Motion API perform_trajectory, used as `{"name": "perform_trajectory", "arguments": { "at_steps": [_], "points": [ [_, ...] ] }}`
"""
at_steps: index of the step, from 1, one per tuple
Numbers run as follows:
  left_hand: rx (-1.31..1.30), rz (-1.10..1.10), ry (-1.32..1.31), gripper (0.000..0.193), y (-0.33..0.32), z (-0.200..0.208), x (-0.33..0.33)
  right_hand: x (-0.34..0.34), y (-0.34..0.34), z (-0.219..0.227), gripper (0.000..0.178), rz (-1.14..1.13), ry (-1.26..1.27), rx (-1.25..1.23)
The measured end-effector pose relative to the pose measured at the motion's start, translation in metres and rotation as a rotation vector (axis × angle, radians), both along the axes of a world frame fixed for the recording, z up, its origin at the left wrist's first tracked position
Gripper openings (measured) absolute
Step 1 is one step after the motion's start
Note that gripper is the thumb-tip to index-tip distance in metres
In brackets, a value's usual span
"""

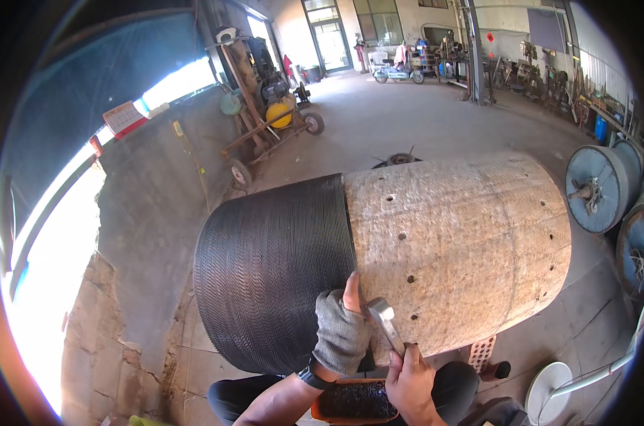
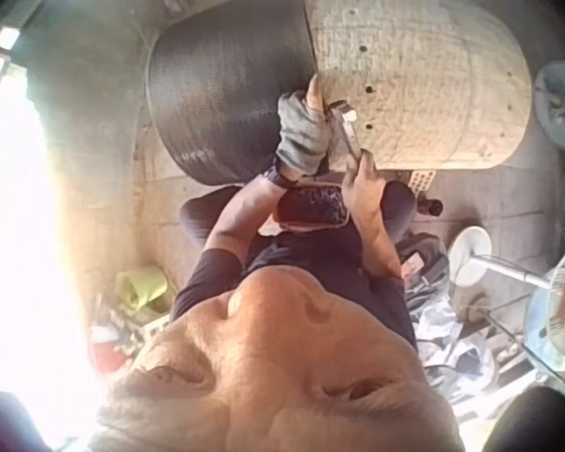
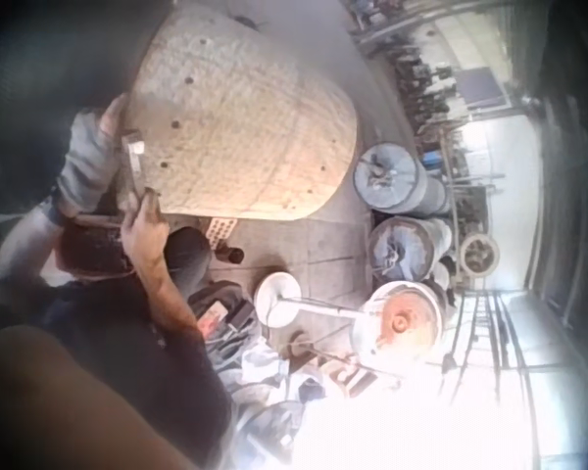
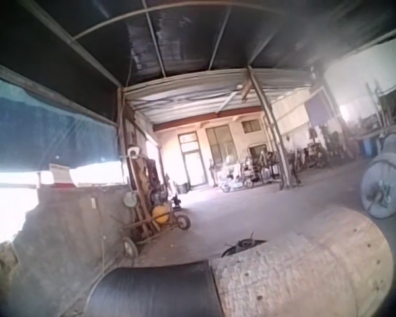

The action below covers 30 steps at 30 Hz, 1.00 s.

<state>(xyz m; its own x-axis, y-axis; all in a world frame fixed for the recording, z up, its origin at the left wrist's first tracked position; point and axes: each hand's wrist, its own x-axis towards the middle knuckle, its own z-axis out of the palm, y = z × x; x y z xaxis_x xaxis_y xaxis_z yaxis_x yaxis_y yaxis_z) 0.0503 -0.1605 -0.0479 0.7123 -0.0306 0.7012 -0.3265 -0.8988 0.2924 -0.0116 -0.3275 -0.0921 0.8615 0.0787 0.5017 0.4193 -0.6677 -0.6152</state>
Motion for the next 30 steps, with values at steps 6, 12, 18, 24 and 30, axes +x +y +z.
{"name": "perform_trajectory", "arguments": {
  "at_steps": [6,12,18,24,30],
  "points": [
    [-0.072,-0.012,0.017,0.089,-0.003,0.014,-0.012,0.0,0.005,0.0,0.02,-0.03,0.075,-0.059],
    [0.075,-0.244,0.145,0.062,0.009,-0.038,-0.088,-0.002,0.004,-0.015,0.024,0.011,-0.082,0.02],
    [0.221,-0.422,0.594,0.029,0.0,-0.12,-0.141,-0.011,0.003,-0.03,0.018,0.049,-0.11,0.488],
    [-0.061,-0.148,0.714,0.019,-0.019,-0.174,-0.129,0.012,0.001,-0.035,0.021,0.029,-0.003,0.111],
    [0.097,-0.144,0.681,0.022,-0.025,-0.161,-0.128,0.014,0.006,-0.046,0.018,0.0,-0.165,0.114]
  ]
}}
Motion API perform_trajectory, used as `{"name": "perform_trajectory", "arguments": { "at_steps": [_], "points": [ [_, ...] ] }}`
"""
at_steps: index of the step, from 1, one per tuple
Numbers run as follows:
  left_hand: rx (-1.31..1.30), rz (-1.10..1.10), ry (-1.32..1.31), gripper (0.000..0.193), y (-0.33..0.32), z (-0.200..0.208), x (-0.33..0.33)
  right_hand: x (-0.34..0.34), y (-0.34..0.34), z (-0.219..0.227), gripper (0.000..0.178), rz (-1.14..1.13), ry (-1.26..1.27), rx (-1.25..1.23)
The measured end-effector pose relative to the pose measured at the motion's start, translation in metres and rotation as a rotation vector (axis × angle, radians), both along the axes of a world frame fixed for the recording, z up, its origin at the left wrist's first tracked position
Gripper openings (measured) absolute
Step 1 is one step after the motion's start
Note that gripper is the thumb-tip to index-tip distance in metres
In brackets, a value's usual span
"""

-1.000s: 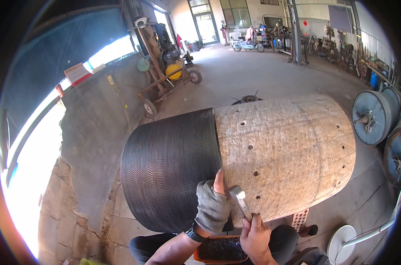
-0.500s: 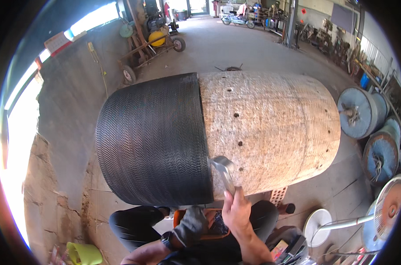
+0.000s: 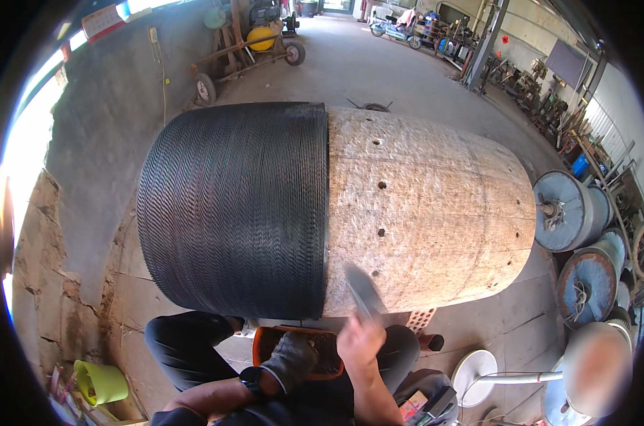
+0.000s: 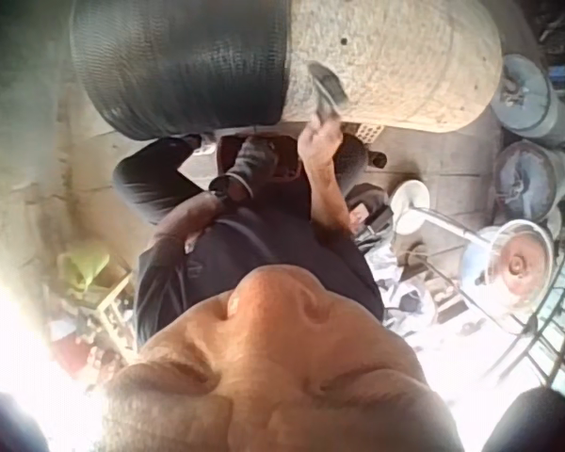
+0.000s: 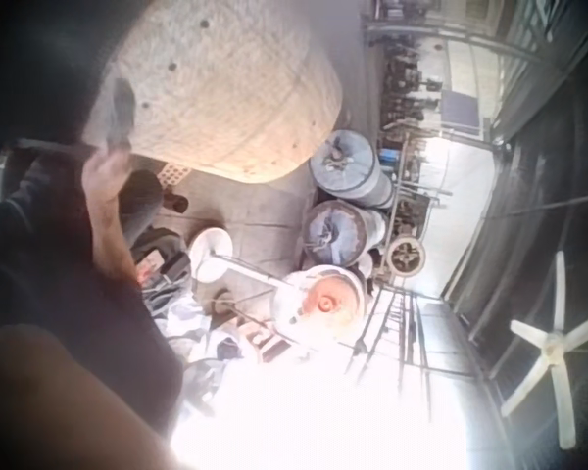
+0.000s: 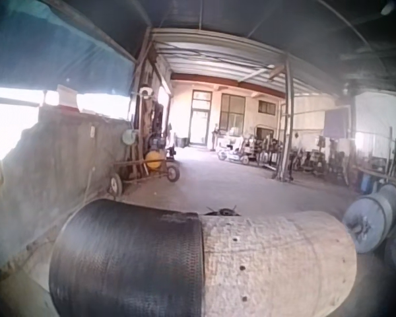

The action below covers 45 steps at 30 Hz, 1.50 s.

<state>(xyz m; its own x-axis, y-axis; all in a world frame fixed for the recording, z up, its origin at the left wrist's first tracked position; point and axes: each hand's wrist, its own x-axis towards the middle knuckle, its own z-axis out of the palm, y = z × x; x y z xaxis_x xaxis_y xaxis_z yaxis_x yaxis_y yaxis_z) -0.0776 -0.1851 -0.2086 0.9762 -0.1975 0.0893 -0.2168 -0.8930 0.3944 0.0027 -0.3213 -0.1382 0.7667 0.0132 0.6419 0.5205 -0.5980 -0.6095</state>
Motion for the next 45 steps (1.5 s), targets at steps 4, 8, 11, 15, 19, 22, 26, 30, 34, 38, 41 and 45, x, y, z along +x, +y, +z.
{"name": "perform_trajectory", "arguments": {
  "at_steps": [4,8,11,15,19,22,26,30,34,38,41,45],
  "points": [
    [-0.125,0.126,-0.109,0.024,0.001,0.006,-0.001,-0.015,-0.003,0.018,0.016,0.066,0.12,0.011],
    [-0.167,0.117,-0.027,0.024,0.005,0.012,-0.006,-0.01,-0.002,0.003,0.019,0.153,-0.337,0.494],
    [0.119,-0.067,-0.171,0.025,0.011,0.01,-0.005,0.002,0.001,0.016,0.02,-0.034,0.088,-0.204],
    [-0.01,0.006,-0.165,0.023,0.011,0.01,-0.007,-0.015,-0.009,0.004,0.027,0.066,0.035,0.257],
    [0.002,-0.079,-0.027,0.022,0.016,0.017,-0.015,-0.003,-0.002,0.0,0.026,0.047,-0.122,0.116],
    [-0.026,-0.134,-0.003,0.025,0.012,0.015,-0.018,-0.003,0.004,0.008,0.02,-0.022,0.173,-0.065],
    [-0.252,-0.161,-0.029,0.029,0.015,0.055,-0.009,-0.023,-0.001,0.021,0.03,0.203,-0.143,0.534],
    [-0.334,-0.163,-0.008,0.029,0.013,0.043,-0.013,-0.005,-0.004,0.021,0.021,0.009,0.085,-0.206],
    [-0.457,-0.106,0.035,0.023,0.013,0.044,-0.013,-0.027,-0.011,0.021,0.021,0.091,0.241,0.165],
    [-0.424,-0.11,0.04,0.017,0.02,0.054,-0.003,-0.008,-0.007,0.018,0.025,0.212,-0.413,0.377],
    [-0.303,-0.125,-0.333,0.017,0.036,0.089,0.02,-0.009,-0.002,0.034,0.011,-0.064,-0.002,-0.237],
    [-0.214,-0.022,-0.816,0.038,0.072,0.143,0.051,-0.033,-0.006,0.032,0.015,0.064,0.09,0.114]
  ]
}}
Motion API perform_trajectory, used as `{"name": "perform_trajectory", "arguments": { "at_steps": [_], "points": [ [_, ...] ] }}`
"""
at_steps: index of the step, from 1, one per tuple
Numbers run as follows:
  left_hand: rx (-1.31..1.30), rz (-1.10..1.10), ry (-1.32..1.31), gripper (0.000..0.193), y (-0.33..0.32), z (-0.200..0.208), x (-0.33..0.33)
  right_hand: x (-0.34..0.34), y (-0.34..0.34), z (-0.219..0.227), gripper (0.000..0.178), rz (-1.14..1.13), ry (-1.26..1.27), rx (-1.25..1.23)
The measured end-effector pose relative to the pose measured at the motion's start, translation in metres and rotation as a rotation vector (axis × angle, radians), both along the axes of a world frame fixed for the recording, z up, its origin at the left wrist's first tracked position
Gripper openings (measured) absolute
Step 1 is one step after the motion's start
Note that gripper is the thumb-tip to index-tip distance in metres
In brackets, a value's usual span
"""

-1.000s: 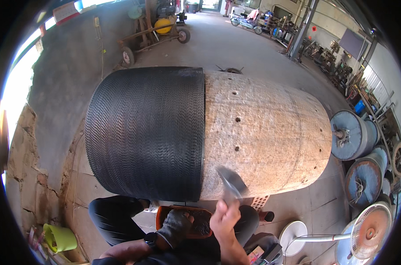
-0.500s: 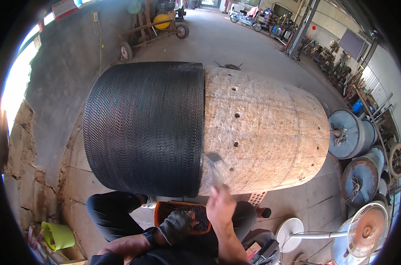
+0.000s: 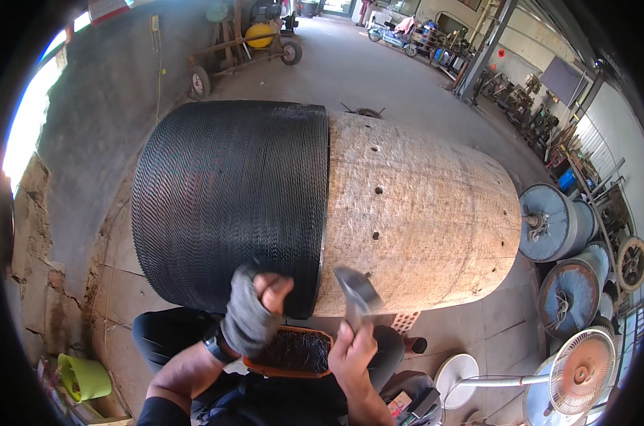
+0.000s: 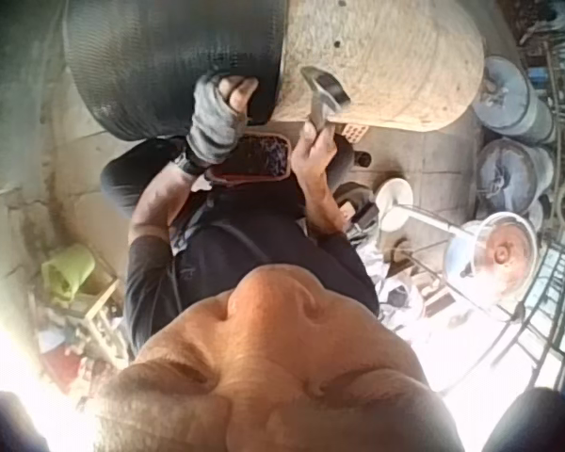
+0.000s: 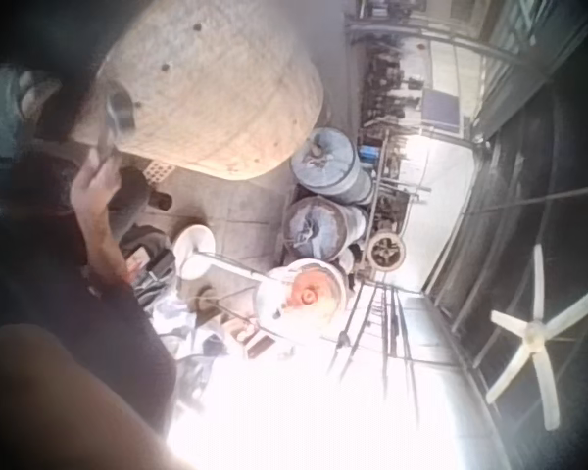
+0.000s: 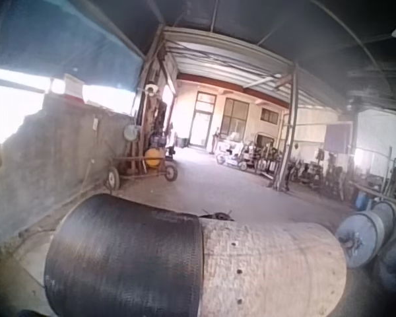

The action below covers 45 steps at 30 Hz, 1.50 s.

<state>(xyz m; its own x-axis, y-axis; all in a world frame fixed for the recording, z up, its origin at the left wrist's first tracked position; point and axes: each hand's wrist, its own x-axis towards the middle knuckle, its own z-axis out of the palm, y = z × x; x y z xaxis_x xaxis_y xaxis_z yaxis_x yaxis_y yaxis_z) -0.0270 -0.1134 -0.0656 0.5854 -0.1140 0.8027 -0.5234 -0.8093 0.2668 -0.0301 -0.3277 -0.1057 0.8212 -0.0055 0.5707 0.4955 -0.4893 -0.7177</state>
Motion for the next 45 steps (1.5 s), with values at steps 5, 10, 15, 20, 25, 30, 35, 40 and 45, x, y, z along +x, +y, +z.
{"name": "perform_trajectory", "arguments": {
  "at_steps": [5,10,15,20,25,30,35,40,45],
  "points": [
    [0.261,0.301,-0.234,0.046,0.054,0.015,0.061,0.024,0.002,-0.008,0.029,-0.135,0.022,-0.468],
    [0.245,0.36,-0.212,0.038,0.056,0.008,0.073,0.0,-0.006,0.003,0.023,0.069,-0.037,0.081],
    [0.248,0.334,-0.207,0.045,0.058,0.016,0.071,0.02,-0.017,-0.027,0.018,-0.075,-0.11,-0.383],
    [0.209,0.281,-0.214,0.041,0.021,0.018,0.05,0.005,-0.021,-0.055,0.021,-0.096,0.125,-0.209],
    [0.034,-0.043,-0.096,0.044,-0.041,-0.015,0.03,-0.013,-0.025,-0.062,0.023,-0.051,0.062,-0.097],
    [0.016,-0.033,-0.006,0.059,-0.051,-0.031,0.031,-0.017,-0.031,-0.055,0.025,-0.008,0.094,-0.048],
    [-0.085,-0.023,0.086,0.067,-0.059,-0.018,0.032,-0.014,-0.031,-0.058,0.024,0.003,0.118,-0.041],
    [-0.295,-0.002,0.177,0.048,-0.078,-0.025,0.043,-0.014,-0.02,-0.038,0.024,0.019,0.077,0.012],
    [-0.069,0.143,0.185,0.082,-0.075,-0.026,0.041,-0.013,-0.021,-0.03,0.023,0.008,0.169,-0.117]
  ]
}}
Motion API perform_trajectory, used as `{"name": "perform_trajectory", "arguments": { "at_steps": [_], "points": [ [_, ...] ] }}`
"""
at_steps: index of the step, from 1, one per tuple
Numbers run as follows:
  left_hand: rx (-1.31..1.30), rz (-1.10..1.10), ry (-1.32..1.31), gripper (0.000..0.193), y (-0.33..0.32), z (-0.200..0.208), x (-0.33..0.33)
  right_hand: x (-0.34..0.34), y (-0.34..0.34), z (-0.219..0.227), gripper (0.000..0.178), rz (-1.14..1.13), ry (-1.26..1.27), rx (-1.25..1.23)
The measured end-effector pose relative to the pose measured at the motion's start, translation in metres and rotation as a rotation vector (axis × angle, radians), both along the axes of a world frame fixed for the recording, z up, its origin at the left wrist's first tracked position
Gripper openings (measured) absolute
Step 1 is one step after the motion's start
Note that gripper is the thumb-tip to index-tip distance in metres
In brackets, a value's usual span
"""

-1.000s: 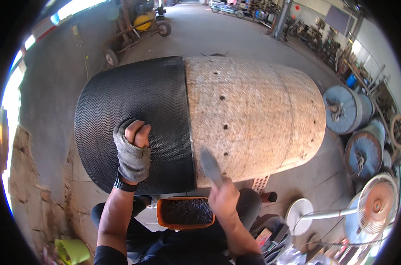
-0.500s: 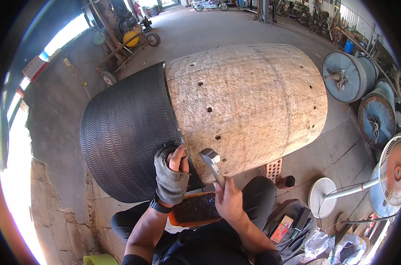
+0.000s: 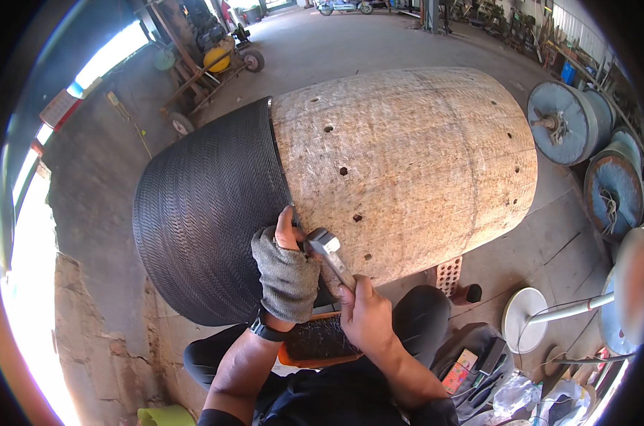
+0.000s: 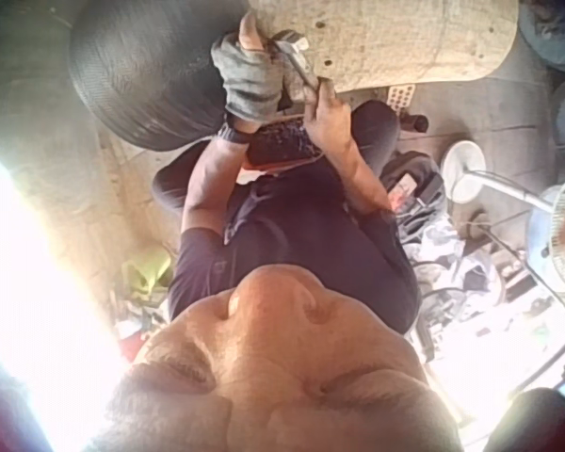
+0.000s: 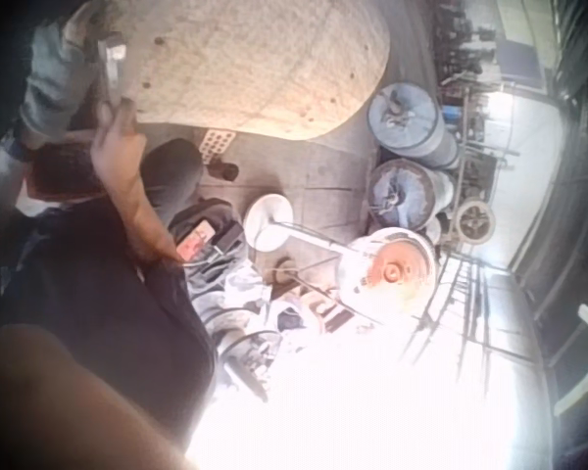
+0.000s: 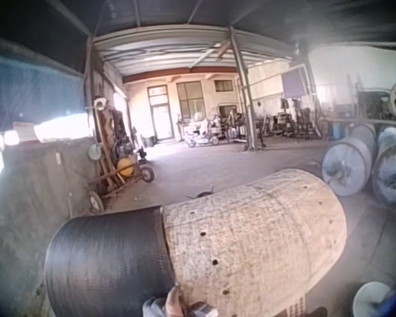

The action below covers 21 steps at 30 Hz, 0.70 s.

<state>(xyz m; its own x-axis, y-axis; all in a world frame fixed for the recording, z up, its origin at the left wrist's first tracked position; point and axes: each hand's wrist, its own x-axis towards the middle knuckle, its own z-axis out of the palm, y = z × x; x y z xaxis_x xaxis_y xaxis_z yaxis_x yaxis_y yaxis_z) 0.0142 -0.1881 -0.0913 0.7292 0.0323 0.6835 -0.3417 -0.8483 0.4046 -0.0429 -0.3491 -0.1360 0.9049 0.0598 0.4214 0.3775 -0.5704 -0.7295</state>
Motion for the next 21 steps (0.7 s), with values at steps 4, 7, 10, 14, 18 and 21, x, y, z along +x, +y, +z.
{"name": "perform_trajectory", "arguments": {
  "at_steps": [4,7,10,14,18,21],
  "points": [
    [0.053,0.061,-0.122,0.084,0.0,-0.009,0.001,-0.007,0.003,0.003,0.019,-0.012,-0.163,0.069],
    [0.069,0.1,-0.038,0.087,-0.003,0.004,-0.014,-0.007,0.002,0.005,0.022,0.004,0.016,-0.049],
    [0.123,-0.005,-0.064,0.089,0.001,0.002,-0.05,-0.014,-0.004,0.0,0.025,-0.002,-0.12,0.1],
    [0.226,-0.206,0.213,0.046,0.0,-0.041,-0.098,-0.006,0.003,-0.002,0.021,-0.025,-0.021,-0.15],
    [0.335,-0.383,0.367,0.026,0.001,-0.109,-0.12,-0.009,0.004,-0.005,0.018,0.011,-0.025,0.146],
    [0.37,-0.446,0.507,0.023,0.002,-0.119,-0.121,-0.013,0.004,-0.026,0.02,-0.006,-0.232,0.295]
  ]
}}
